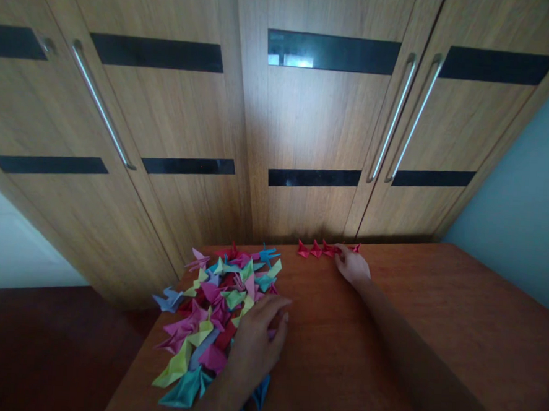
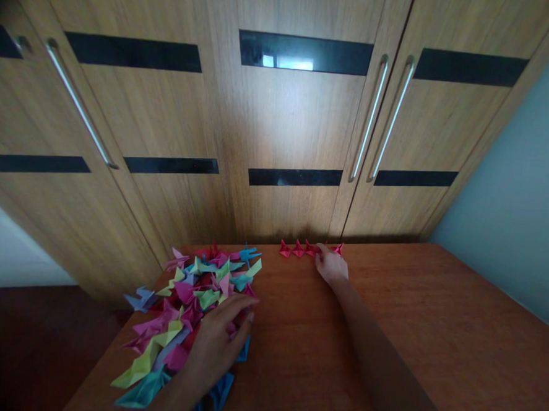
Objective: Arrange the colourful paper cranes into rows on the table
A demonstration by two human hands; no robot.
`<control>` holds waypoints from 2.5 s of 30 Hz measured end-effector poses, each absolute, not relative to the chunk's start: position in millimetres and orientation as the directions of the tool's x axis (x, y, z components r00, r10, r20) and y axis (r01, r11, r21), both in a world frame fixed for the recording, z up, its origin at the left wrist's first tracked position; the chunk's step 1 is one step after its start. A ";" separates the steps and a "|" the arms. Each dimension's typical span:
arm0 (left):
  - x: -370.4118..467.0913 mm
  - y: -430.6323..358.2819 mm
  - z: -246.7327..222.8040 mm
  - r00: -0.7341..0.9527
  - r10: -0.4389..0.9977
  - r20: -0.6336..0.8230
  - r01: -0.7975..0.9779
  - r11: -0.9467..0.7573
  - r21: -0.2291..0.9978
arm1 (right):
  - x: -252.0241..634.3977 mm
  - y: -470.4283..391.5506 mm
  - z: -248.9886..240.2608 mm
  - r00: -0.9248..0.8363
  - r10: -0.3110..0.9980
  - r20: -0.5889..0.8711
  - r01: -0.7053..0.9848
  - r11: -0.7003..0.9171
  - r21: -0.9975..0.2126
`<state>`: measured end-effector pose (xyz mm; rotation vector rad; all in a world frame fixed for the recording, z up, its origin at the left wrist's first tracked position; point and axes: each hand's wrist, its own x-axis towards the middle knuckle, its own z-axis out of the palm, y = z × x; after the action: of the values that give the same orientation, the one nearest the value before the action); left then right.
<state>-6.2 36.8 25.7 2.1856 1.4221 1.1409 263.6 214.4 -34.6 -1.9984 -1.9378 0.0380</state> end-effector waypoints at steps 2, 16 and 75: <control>-5.9 36.7 26.9 0.196 0.870 0.452 0.633 -0.464 0.619 | 263.8 215.1 -34.1 0.061 0.971 0.232 0.964 0.003 -0.266; -5.9 36.5 28.3 0.203 0.873 0.443 0.627 -0.463 0.627 | 257.8 216.7 -27.4 0.067 0.964 0.258 0.968 0.000 -0.250; -5.8 36.7 30.1 0.206 0.855 0.475 0.614 -0.491 0.617 | 312.2 228.0 -43.6 0.324 0.931 0.169 0.909 -0.257 -0.327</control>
<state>-5.8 36.7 30.1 2.1919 1.3860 1.1666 312.2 228.0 -43.6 -2.2319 -1.6361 0.0816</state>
